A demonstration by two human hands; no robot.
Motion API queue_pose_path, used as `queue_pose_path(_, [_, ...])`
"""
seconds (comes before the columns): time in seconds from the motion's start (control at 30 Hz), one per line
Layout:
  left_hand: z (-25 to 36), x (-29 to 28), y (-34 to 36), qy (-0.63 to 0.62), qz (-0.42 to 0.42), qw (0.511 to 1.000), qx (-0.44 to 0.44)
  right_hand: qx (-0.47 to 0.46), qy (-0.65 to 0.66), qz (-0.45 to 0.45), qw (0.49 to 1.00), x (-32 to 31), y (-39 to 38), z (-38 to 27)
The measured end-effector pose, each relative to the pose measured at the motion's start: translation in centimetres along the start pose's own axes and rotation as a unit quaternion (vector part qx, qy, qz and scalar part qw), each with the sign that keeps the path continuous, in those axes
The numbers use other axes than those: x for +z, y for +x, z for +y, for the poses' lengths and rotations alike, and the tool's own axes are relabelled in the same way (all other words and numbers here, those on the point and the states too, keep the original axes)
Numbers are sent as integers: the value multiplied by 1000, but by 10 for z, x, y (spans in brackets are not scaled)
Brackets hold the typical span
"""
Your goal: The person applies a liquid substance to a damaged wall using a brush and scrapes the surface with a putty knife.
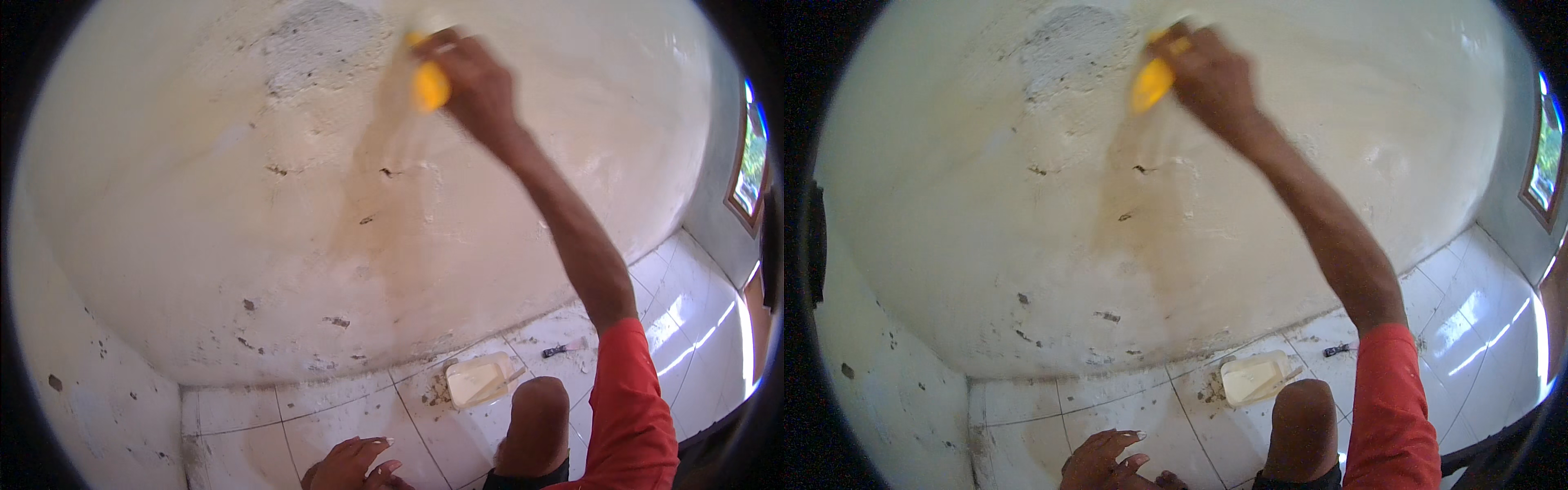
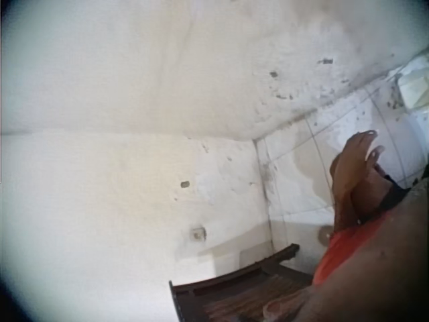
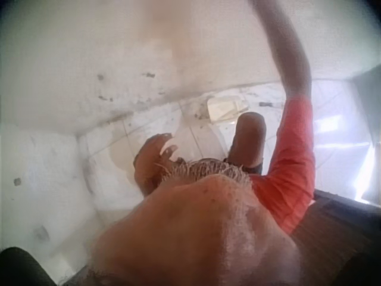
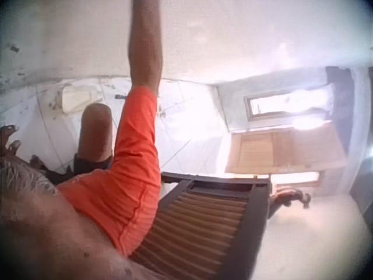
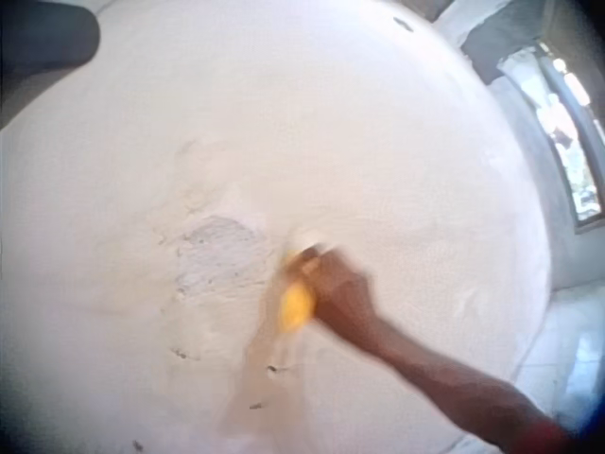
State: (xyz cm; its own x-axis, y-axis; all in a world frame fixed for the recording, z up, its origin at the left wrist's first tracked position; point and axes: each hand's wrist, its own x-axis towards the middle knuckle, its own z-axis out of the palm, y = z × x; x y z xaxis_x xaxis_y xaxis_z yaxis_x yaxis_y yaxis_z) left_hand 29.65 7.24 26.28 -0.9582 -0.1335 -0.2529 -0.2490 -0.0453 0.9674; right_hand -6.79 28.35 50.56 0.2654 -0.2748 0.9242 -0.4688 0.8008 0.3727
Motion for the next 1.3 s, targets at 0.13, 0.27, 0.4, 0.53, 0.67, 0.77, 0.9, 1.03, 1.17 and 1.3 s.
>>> queue_pose_path(0.13, [-37,-22,11,312,-15,904,291,68,314,7,947,-10,17,-37])
queue_pose_path(0.27, [-32,-22,6,260,-27,944,203,310,235,67,919,-21,5,71])
queue_pose_path(0.4, [-15,-12,9,380,-20,896,229,234,-29,127,963,-63,-11,146])
queue_pose_path(0.53, [-44,-16,22,207,-31,951,229,78,55,64,993,-30,-49,97])
queue_pose_path(0.67, [-36,-17,22,89,-27,987,128,26,135,-46,989,-43,-63,15])
queue_pose_path(0.77, [-32,-23,34,158,-39,987,-13,270,355,5,895,-62,-76,69])
queue_pose_path(0.9, [-40,-28,36,207,-56,977,-4,407,255,110,870,-99,-105,212])
queue_pose_path(1.03, [-53,-34,38,104,-73,992,-10,292,-117,117,942,-125,-119,246])
queue_pose_path(1.17, [-36,-17,39,126,-34,990,-47,161,-85,-63,981,-109,-154,172])
queue_pose_path(1.3, [-43,-25,43,210,-35,977,-28,218,177,-130,951,-135,-161,149])
